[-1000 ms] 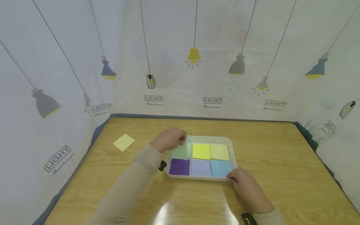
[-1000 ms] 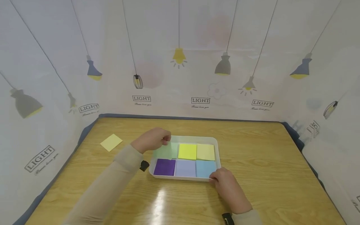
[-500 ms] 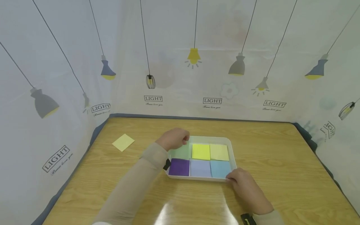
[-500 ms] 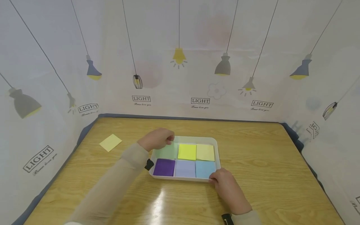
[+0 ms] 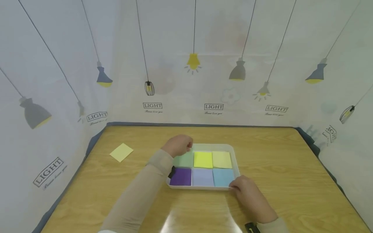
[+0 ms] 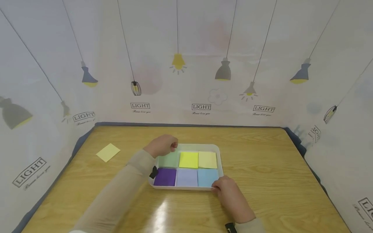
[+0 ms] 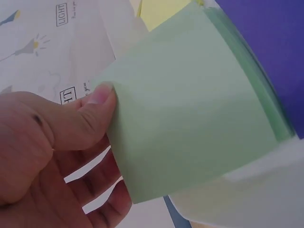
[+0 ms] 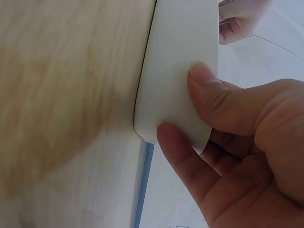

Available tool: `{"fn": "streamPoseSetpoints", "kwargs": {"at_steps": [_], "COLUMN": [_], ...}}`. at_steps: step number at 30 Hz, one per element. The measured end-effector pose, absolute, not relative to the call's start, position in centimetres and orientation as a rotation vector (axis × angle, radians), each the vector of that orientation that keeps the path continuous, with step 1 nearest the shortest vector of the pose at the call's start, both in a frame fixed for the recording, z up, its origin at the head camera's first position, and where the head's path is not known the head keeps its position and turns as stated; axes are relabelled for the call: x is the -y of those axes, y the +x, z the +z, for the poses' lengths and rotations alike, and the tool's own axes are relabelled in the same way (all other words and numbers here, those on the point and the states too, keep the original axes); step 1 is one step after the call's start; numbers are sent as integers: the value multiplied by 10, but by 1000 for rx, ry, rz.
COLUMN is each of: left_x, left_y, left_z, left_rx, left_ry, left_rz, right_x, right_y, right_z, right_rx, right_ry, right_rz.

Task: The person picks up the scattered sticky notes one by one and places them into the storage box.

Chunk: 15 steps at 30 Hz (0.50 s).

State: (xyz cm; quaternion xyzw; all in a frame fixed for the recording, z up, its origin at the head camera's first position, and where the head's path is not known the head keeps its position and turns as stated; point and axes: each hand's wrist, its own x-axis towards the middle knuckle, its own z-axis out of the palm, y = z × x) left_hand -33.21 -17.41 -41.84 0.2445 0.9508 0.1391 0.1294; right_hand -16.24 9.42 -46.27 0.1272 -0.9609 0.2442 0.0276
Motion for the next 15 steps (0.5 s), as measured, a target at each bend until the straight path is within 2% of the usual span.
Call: {"fn": "streamPoseSetpoints", "kwargs": {"at_steps": [15], "left_x": [170], "left_y": [-337], "left_z": [-435], "left_rx": [-2809], "left_ry": [630], "left_rz": [424], "right_x": [-96], "right_y": [-162], "right_z": [-463], "right_rx": [2983], "right_ry": [398], "right_rz": [778]}}
